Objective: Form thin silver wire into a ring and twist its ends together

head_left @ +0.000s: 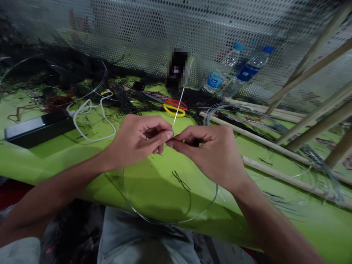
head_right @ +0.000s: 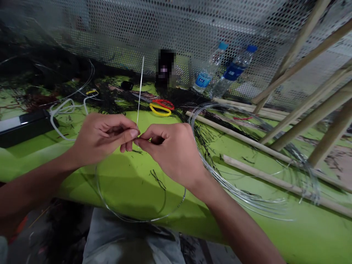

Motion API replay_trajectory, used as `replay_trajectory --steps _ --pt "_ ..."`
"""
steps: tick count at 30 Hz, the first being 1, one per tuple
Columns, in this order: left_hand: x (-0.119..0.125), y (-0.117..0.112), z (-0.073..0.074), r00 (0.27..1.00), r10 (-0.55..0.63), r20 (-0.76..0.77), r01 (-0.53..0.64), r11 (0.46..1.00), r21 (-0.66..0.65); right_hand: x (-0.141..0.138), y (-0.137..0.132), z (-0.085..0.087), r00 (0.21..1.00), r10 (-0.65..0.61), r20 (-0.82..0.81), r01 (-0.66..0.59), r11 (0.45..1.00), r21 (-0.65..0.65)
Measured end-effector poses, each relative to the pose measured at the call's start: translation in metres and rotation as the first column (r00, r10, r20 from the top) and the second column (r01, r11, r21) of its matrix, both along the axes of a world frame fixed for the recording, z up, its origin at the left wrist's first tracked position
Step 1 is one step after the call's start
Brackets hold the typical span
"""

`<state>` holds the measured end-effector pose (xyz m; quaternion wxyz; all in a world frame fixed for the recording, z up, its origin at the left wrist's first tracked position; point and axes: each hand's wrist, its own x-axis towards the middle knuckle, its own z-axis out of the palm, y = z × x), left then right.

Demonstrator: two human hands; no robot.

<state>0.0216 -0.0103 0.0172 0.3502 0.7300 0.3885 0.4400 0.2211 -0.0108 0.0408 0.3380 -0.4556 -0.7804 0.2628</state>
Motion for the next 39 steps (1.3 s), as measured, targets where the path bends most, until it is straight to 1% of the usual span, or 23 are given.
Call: replay_trajectory --steps 4,6,8,9,10,11,12,13,14,15,16,17,18,19,21,23,25,27,31,33,36,38,39 --pt "0.0 -0.001 -0.002 0.999 0.029 -0.014 -0.028 0.999 0.033 -0.002 -0.007 0.002 0.995 -0.042 0.095 0.028 0.99 0.139" --pt "-0.001 -0.001 -0.001 1.0 0.024 0.004 -0.024 0.999 0.029 -0.003 -0.008 0.003 0.992 -0.053 0.114 0.036 0.989 0.145" --pt "-0.001 -0.002 0.0 0.999 0.025 0.021 -0.026 0.998 0.055 -0.003 -0.007 0.005 0.994 -0.052 0.094 0.042 0.994 0.103" --pt "-0.002 -0.003 0.001 0.999 0.031 0.021 -0.033 0.996 0.086 -0.002 -0.006 0.006 0.997 -0.036 0.075 0.032 0.998 0.06" --pt "-0.003 -0.004 0.001 0.999 0.038 0.016 -0.04 0.992 0.121 -0.001 -0.004 0.007 0.999 0.002 0.048 -0.002 1.0 -0.012" --pt "-0.003 -0.005 0.002 0.999 0.042 0.01 -0.043 0.986 0.16 0.0 -0.002 0.007 0.998 0.063 0.005 -0.062 0.991 -0.116" --pt "-0.004 -0.006 0.003 0.999 0.045 0.002 -0.045 0.979 0.197 0.001 0.001 0.008 0.989 0.134 -0.059 -0.144 0.959 -0.242" --pt "-0.004 -0.007 0.004 0.999 0.046 -0.005 -0.043 0.973 0.225 0.003 0.004 0.008 0.971 0.196 -0.14 -0.235 0.898 -0.372" --pt "-0.005 -0.007 0.004 0.999 0.043 -0.001 -0.041 0.967 0.25 0.005 0.006 0.008 0.945 0.228 -0.235 -0.317 0.816 -0.483" --pt "-0.005 -0.008 0.004 0.999 0.04 0.011 -0.042 0.964 0.262 0.006 0.009 0.008 0.919 0.224 -0.325 -0.379 0.734 -0.564" --pt "-0.005 -0.008 0.004 0.999 0.037 0.033 -0.045 0.962 0.269 0.008 0.01 0.007 0.897 0.191 -0.398 -0.416 0.67 -0.615" --pt "-0.004 -0.009 0.004 0.998 0.042 0.055 -0.055 0.962 0.266 0.009 0.012 0.006 0.88 0.15 -0.452 -0.437 0.63 -0.642" --pt "-0.004 -0.009 0.003 0.996 0.054 0.071 -0.071 0.964 0.257 0.01 0.012 0.005 0.865 0.111 -0.49 -0.449 0.608 -0.655" --pt "-0.003 -0.009 0.002 0.995 0.07 0.076 -0.087 0.965 0.247 0.01 0.013 0.004 0.851 0.083 -0.518 -0.458 0.599 -0.657" --pt "-0.001 -0.009 -0.001 0.992 0.107 0.07 -0.121 0.962 0.243 0.01 0.012 0.002 0.833 0.053 -0.551 -0.464 0.61 -0.643" --pt "0.0 -0.009 -0.004 0.989 0.123 0.082 -0.14 0.957 0.254 0.008 0.011 0.0 0.822 0.021 -0.569 -0.447 0.643 -0.622" --pt "0.002 -0.009 -0.007 0.987 0.123 0.105 -0.146 0.957 0.251 0.006 0.01 0.0 0.817 -0.023 -0.577 -0.399 0.7 -0.593" --pt "0.002 -0.009 -0.006 0.986 0.136 0.101 -0.155 0.964 0.217 0.005 0.011 -0.001 0.819 -0.05 -0.571 -0.343 0.755 -0.558" --pt "0.003 -0.009 0.0 0.982 0.148 0.115 -0.159 0.983 0.088 0.006 0.011 -0.003 0.847 -0.033 -0.53 -0.26 0.844 -0.468" --pt "0.003 -0.006 0.004 0.981 0.133 0.14 -0.135 0.991 0.003 0.007 0.009 -0.005 0.879 0.012 -0.477 -0.218 0.9 -0.379" --pt "0.003 0.0 0.006 0.982 0.085 0.168 -0.068 0.992 -0.102 0.008 0.007 -0.006 0.949 0.072 -0.308 -0.135 0.973 -0.188" --pt "0.004 0.003 0.004 0.981 0.056 0.185 -0.028 0.989 -0.146 0.008 0.006 -0.004 0.976 0.091 -0.198 -0.112 0.988 -0.102" --pt "0.004 0.005 0.003 0.981 0.049 0.187 -0.019 0.987 -0.161 0.007 0.006 -0.004 0.982 0.101 -0.162 -0.117 0.989 -0.093"
